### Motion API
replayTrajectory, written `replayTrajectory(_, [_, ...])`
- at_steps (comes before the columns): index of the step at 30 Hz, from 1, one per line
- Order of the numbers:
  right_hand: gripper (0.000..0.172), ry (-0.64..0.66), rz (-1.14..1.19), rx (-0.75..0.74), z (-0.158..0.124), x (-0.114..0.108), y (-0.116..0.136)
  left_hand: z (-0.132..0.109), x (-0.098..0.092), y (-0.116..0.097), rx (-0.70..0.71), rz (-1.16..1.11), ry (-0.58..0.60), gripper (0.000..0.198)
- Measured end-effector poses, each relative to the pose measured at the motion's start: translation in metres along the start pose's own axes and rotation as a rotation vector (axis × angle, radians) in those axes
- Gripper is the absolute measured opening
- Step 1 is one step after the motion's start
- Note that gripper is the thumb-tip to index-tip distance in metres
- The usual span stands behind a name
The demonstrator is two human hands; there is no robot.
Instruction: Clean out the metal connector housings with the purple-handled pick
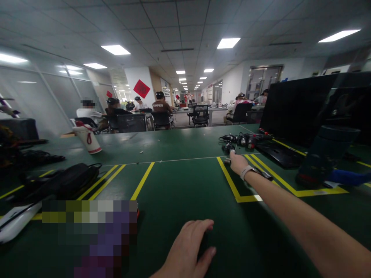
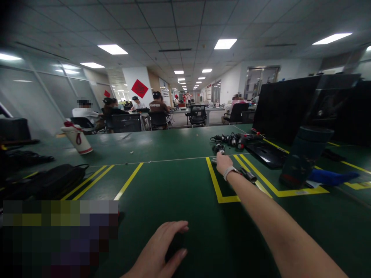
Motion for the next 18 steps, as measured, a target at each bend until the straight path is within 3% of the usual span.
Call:
replayTrajectory(3, [0.028,0.011,0.191,-0.072,-0.029,-0.007,0.012,0.003,-0.003,0.006,-0.153,-0.152,-0.090,0.041])
replayTrajectory(7, [0.013,0.050,0.487,-0.254,-0.109,-0.008,0.047,0.003,-0.009,0.018,-0.278,-0.364,-0.277,0.042])
replayTrajectory(9, [0.022,0.096,0.633,-0.357,-0.156,-0.006,0.066,0.002,-0.012,0.020,-0.265,-0.439,-0.358,0.053])
replayTrajectory(12, [0.033,0.150,0.805,-0.457,-0.206,-0.004,0.086,0.002,-0.014,0.009,-0.146,-0.568,-0.340,0.054])
replayTrajectory(15, [0.037,0.193,0.969,-0.543,-0.224,-0.009,0.090,0.001,-0.018,-0.003,-0.029,-0.539,-0.316,0.045])
replayTrajectory(18, [0.025,0.179,1.085,-0.535,-0.217,-0.022,0.078,-0.001,-0.028,-0.007,0.015,-0.330,-0.389,0.040])
Point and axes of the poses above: each hand's wrist, its own z-axis towards the middle knuckle, its own x-axis out of the palm, y = z × x, the point moved 5 cm from there along z, towards the middle knuckle, and after that the axes turned 8 degrees about x, right-handed, at the moved point
